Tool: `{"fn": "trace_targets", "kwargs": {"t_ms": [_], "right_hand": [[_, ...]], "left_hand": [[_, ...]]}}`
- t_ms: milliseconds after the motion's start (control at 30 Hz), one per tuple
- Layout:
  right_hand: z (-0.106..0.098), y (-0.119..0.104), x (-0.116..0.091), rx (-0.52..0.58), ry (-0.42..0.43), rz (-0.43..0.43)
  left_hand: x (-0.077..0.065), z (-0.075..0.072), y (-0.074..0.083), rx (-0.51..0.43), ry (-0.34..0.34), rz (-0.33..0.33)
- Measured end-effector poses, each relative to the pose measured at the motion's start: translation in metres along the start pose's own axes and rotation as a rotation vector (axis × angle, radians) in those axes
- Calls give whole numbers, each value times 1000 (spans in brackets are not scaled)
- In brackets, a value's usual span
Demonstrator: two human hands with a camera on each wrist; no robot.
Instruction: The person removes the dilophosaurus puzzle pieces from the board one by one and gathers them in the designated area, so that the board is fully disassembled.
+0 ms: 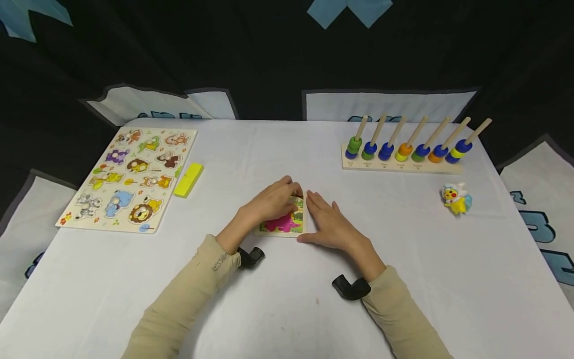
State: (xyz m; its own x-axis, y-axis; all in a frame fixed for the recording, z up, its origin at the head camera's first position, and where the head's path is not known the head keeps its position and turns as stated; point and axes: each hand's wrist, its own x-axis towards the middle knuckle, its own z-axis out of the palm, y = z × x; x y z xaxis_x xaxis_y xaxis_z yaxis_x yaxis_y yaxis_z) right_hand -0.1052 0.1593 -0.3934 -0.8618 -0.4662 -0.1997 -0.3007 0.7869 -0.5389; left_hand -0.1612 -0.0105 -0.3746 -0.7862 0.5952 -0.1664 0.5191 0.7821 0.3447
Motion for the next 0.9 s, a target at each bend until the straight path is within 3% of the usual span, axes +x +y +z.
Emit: {"fn": "trace_targets", "kwargs": {"t_ms": [233,567,733,900], "right_hand": [[0,1,-1,6,-3,-1],[-2,2,0,14,-4,1],[-3,1,0,21,3,-1],[0,2,0,38,-4,6]], "left_hand": [[2,6,-1,-95,-12,-3],[1,1,7,53,32,-14],[5,-4,6,50,2,-8],[8,-5,1,-22,-80,-22]]}}
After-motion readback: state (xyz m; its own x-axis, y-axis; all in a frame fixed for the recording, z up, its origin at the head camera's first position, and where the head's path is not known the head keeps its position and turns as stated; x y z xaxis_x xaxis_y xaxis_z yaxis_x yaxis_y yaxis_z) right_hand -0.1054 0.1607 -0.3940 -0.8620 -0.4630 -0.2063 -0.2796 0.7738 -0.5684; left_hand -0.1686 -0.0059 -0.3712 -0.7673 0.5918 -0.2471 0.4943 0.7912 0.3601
